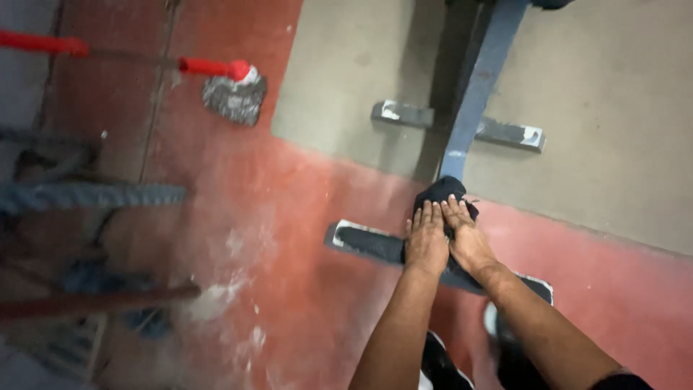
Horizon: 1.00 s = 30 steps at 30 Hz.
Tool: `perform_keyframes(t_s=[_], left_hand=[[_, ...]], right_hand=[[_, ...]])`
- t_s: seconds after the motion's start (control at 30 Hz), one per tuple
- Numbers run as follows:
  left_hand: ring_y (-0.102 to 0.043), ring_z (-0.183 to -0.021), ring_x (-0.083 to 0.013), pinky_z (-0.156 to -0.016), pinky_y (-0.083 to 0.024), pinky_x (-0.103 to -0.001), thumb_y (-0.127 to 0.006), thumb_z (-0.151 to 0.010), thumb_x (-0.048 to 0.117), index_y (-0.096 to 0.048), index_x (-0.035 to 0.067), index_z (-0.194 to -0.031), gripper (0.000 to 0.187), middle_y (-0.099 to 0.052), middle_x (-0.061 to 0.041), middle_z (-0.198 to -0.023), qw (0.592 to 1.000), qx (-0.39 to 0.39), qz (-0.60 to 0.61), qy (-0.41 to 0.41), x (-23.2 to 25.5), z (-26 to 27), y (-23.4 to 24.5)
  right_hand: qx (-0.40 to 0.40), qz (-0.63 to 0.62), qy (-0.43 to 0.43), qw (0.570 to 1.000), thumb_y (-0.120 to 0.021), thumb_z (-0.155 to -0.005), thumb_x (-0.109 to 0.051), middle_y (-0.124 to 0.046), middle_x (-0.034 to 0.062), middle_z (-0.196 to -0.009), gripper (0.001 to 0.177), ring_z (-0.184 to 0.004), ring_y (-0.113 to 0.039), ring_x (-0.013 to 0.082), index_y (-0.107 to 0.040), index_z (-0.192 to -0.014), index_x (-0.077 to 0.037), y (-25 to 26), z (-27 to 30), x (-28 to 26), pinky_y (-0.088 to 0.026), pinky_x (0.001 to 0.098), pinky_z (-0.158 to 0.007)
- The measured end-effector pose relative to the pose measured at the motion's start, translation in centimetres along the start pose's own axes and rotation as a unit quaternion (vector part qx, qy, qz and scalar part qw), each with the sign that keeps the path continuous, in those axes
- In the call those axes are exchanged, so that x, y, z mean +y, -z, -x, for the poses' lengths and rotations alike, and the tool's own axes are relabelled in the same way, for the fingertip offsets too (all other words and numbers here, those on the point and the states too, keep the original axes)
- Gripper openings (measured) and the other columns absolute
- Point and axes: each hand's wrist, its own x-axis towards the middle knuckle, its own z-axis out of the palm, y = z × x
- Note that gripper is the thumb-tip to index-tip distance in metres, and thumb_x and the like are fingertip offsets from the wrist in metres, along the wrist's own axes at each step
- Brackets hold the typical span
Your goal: Clean and wipe down various gym benches and weight racks using a cloth.
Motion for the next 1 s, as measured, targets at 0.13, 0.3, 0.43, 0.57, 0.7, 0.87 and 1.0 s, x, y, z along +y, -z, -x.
perform_keyframes(t_s=[0.13, 0.3, 0.43, 0.57, 0.7, 0.87, 1.0], left_hand=[[-0.034, -0.150, -0.0330, -0.120, -0.025, -0.056, -0.047, -0.099, 0.020, -0.041, 0.006, -0.156, 0.059, -0.035, -0.014, -0.165, 1.000, 0.008, 0.029, 0.005, 0.0, -4.1, -2.4], [-0.031, -0.151, -0.0313, -0.120, -0.023, -0.059, -0.044, -0.099, 0.020, -0.040, 0.012, -0.156, 0.058, -0.032, -0.007, -0.166, 1.000, 0.015, 0.021, 0.002, -0.4, -11.1, -4.9], [-0.030, -0.152, -0.0307, -0.121, -0.021, -0.060, -0.043, -0.099, 0.019, -0.042, 0.014, -0.156, 0.057, -0.031, -0.006, -0.167, 0.999, 0.003, 0.035, 0.006, -0.3, -14.2, -4.2], [-0.030, -0.151, -0.0299, -0.121, -0.021, -0.060, -0.045, -0.097, 0.021, -0.043, 0.015, -0.155, 0.058, -0.030, -0.005, -0.166, 0.997, -0.025, 0.070, 0.023, 0.3, -13.7, -2.8], [-0.036, -0.147, -0.0308, -0.120, -0.024, -0.059, -0.042, -0.101, 0.020, -0.045, 0.014, -0.154, 0.053, -0.036, -0.008, -0.165, 0.998, 0.000, 0.060, 0.019, -0.5, -11.6, -4.7], [-0.041, -0.144, -0.0320, -0.119, -0.026, -0.057, -0.043, -0.101, 0.020, -0.046, 0.010, -0.154, 0.054, -0.039, -0.013, -0.163, 0.999, -0.019, 0.033, 0.001, 0.1, -1.8, 0.3], [-0.040, -0.144, -0.0337, -0.118, -0.024, -0.058, -0.044, -0.098, 0.018, -0.046, 0.007, -0.152, 0.055, -0.039, -0.015, -0.161, 0.998, -0.052, -0.028, -0.014, 0.9, 4.2, 3.9]], right_hand=[[0.016, 0.007, 0.028, 0.999, -0.064, -0.079, -0.003, -0.029, 0.0226, -0.163, 0.077, -0.151, -0.026, 0.0413, -0.041, -0.153, -0.006, -1.8, -3.3, 5.1, -0.026, 0.0440, -0.124], [-0.003, 0.062, -0.030, 0.998, -0.055, -0.097, -0.018, -0.024, 0.0117, -0.169, 0.065, -0.155, -0.023, 0.0337, -0.035, -0.158, -0.018, -1.0, -8.9, 7.2, -0.018, 0.0595, -0.122], [-0.021, 0.116, -0.055, 0.992, -0.054, -0.091, -0.017, -0.020, 0.0069, -0.171, 0.072, -0.156, -0.021, 0.0303, -0.032, -0.159, -0.021, -0.4, -12.1, 8.2, -0.015, 0.0640, -0.121], [-0.017, 0.091, -0.059, 0.994, -0.054, -0.091, -0.020, -0.021, 0.0074, -0.170, 0.070, -0.156, -0.022, 0.0311, -0.032, -0.158, -0.021, -1.2, -12.1, 8.7, -0.020, 0.0611, -0.121], [-0.017, 0.078, -0.029, 0.996, -0.050, -0.097, -0.018, -0.023, 0.0143, -0.168, 0.063, -0.154, -0.023, 0.0358, -0.034, -0.158, -0.015, -2.1, -9.6, 9.1, -0.019, 0.0616, -0.120], [0.025, 0.102, 0.058, 0.993, -0.053, -0.087, -0.013, -0.027, 0.0218, -0.165, 0.071, -0.151, -0.029, 0.0405, -0.036, -0.156, -0.007, -3.3, -1.2, 5.6, -0.024, 0.0557, -0.123], [-0.002, 0.149, 0.060, 0.987, -0.057, -0.081, -0.009, -0.029, 0.0202, -0.164, 0.076, -0.151, -0.030, 0.0384, -0.038, -0.155, -0.008, -2.1, 4.2, 0.4, -0.023, 0.0523, -0.122]])
